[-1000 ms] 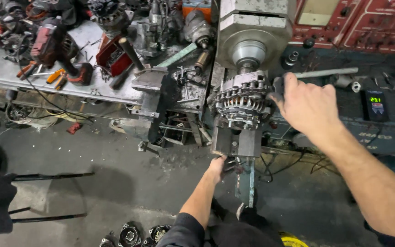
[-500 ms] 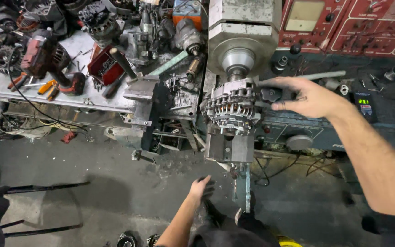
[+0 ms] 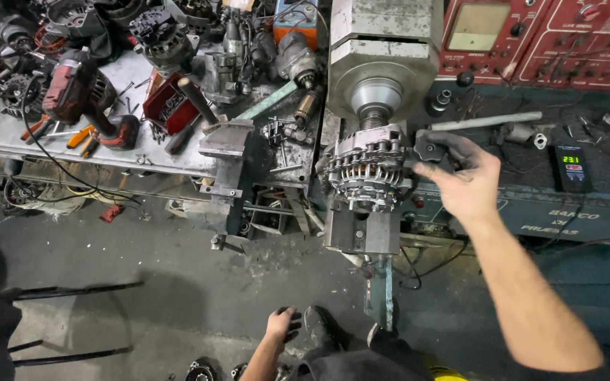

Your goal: Testing an automotive alternator on a diagnostic test bench.

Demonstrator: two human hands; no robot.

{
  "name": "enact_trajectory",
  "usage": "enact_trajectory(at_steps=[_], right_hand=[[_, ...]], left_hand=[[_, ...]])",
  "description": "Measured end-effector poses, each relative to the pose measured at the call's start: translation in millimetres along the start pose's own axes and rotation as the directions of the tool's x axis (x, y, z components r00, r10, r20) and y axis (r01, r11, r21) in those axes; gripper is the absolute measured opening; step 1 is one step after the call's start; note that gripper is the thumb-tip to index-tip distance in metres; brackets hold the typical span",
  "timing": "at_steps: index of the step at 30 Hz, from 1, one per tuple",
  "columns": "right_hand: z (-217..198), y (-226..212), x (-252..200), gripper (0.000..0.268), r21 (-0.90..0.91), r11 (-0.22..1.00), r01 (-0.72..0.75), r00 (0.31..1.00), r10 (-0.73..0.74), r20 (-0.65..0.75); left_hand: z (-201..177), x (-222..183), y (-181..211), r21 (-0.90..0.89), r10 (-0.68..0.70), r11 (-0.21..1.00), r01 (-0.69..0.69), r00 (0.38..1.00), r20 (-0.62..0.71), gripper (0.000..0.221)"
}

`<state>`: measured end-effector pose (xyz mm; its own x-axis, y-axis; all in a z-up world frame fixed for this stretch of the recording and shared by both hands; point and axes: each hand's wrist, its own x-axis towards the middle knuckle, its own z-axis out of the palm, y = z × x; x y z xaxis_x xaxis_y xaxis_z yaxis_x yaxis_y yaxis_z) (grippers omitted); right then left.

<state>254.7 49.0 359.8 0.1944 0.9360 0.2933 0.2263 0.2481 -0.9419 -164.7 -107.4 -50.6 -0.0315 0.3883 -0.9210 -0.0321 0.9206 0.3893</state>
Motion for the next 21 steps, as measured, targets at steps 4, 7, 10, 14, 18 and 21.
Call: enact_trajectory(at_steps=[4,7,10,14,18,21], right_hand=[[19,0,-12,0.047,0.045,0.998,0.048,0.977,-0.038,-0.21],[27,-20,-16,0.047,-0.009,0.994,0.113,0.971,-0.112,-0.209],[17,-26,-30,0.052,-0.245,0.957,0.157,0.949,-0.215,-0.229],[-28,60,-57,0.039,-0.183,0.966,-0.182,0.944,0.12,-0.309],[-86,105,-41,0.04,-0.387,0.822,-0.417,0.887,0.277,-0.369],[-133,170,-22,0.044,-0.597,0.598,-0.535,0.845,0.394,-0.362]], left_hand=[[28,-14,32,0.09,0.14,0.985,-0.144,0.989,0.052,0.034],[42,-17,43,0.194,0.242,0.947,-0.255,0.967,0.084,0.036],[47,-6,38,0.274,0.289,0.91,-0.31,0.95,0.116,0.037],[30,6,13,0.171,0.195,0.961,-0.215,0.972,0.13,0.029],[-25,47,-48,0.13,0.095,0.987,-0.1,0.995,0.041,0.03],[-61,50,-90,0.149,0.137,0.981,-0.122,0.986,-0.092,0.037]])
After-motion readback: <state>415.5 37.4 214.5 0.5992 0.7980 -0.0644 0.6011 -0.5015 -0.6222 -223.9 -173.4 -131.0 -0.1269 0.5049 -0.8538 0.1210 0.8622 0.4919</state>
